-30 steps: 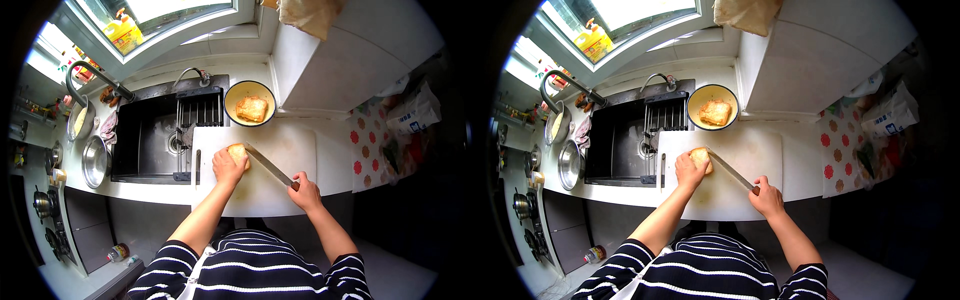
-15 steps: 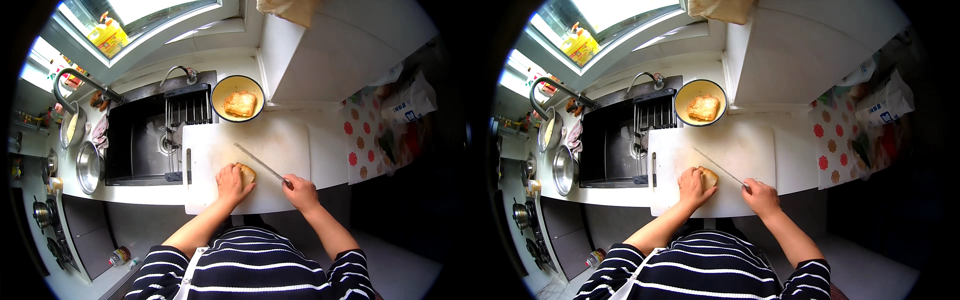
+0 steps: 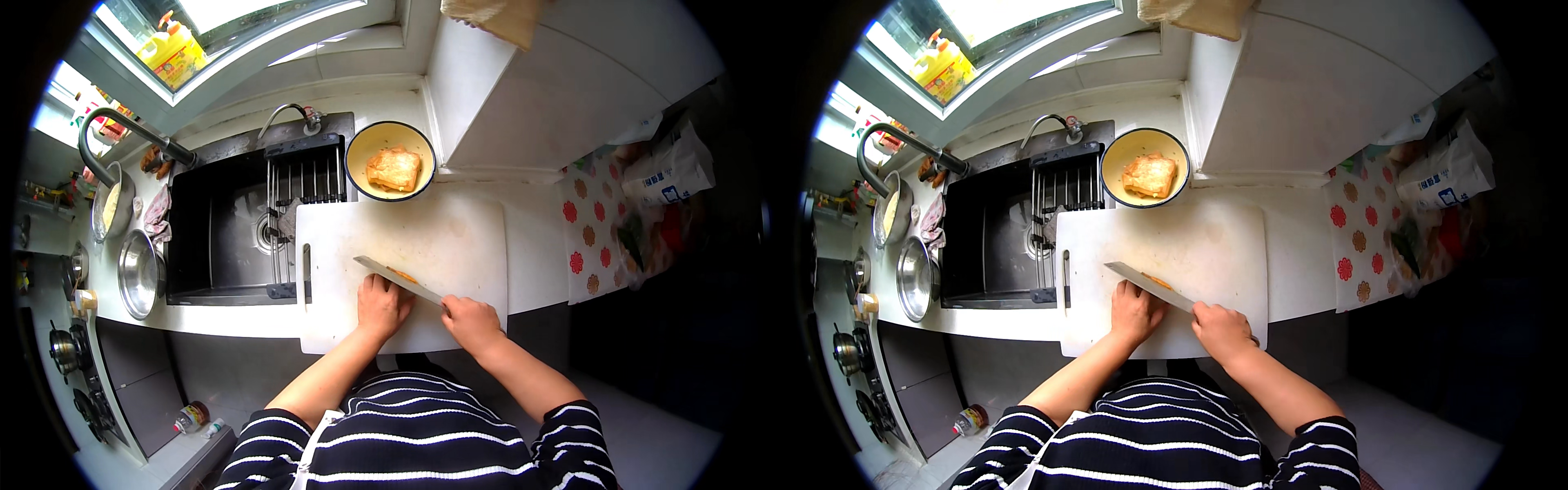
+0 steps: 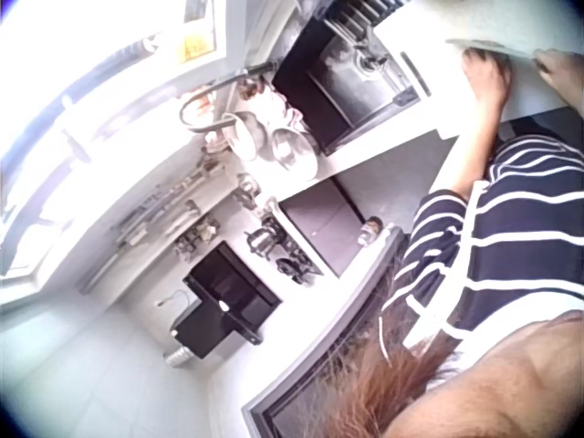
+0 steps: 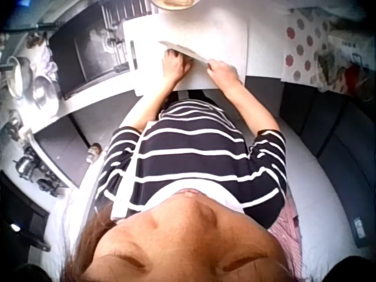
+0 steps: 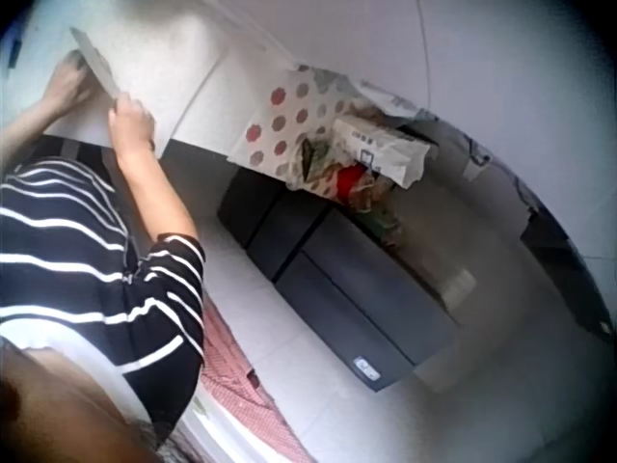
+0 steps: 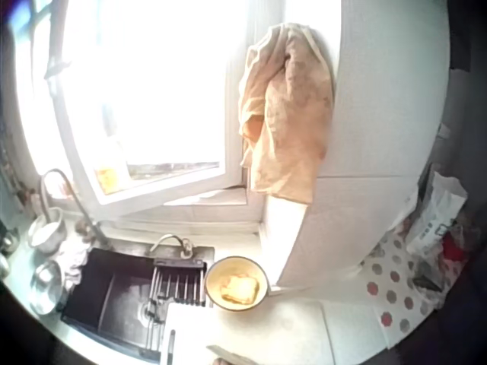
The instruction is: The person chops green onions using a cleaver on a cutting board, scoops them into a bowl, and pours them into a pan on a stove. They then slice pieces of fried tofu into strips on the board and return them to a bowl.
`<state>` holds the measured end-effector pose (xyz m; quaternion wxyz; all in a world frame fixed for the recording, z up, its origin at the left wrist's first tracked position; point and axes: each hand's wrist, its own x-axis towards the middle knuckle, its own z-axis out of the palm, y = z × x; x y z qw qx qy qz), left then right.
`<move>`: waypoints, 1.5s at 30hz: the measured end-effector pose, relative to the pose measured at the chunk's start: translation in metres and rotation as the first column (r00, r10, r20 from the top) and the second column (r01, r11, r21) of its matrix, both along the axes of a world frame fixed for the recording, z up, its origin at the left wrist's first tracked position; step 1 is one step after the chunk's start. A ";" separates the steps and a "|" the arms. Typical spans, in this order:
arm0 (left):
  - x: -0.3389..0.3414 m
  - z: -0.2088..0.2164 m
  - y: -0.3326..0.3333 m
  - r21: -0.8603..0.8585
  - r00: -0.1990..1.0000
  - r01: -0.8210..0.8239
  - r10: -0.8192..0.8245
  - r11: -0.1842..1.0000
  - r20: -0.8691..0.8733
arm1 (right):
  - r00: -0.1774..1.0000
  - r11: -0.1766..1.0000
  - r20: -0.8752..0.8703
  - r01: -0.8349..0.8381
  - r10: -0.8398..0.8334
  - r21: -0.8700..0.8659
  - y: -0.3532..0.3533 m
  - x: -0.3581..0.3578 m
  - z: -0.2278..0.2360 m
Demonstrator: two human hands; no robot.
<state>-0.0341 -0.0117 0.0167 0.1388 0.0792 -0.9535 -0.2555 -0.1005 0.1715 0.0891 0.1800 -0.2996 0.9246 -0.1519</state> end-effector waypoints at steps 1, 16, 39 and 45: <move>0.000 0.001 0.001 0.013 1.000 0.001 -0.001 1.000 -0.014 | 1.000 1.000 0.009 -0.007 0.007 -0.011 -0.006 -0.002 -0.011; 0.001 0.004 -0.006 0.035 0.998 0.038 -0.036 0.999 -0.050 | 0.998 1.000 0.069 -0.004 0.004 0.010 -0.015 -0.004 -0.014; 0.012 0.008 -0.015 0.036 0.995 0.095 -0.093 0.995 -0.047 | 0.995 0.999 0.104 0.000 -0.004 0.047 -0.016 -0.001 0.006; 0.016 0.003 -0.016 0.058 0.993 0.116 -0.117 0.992 0.015 | 0.999 1.000 0.051 -0.003 0.004 -0.027 -0.038 -0.002 -0.016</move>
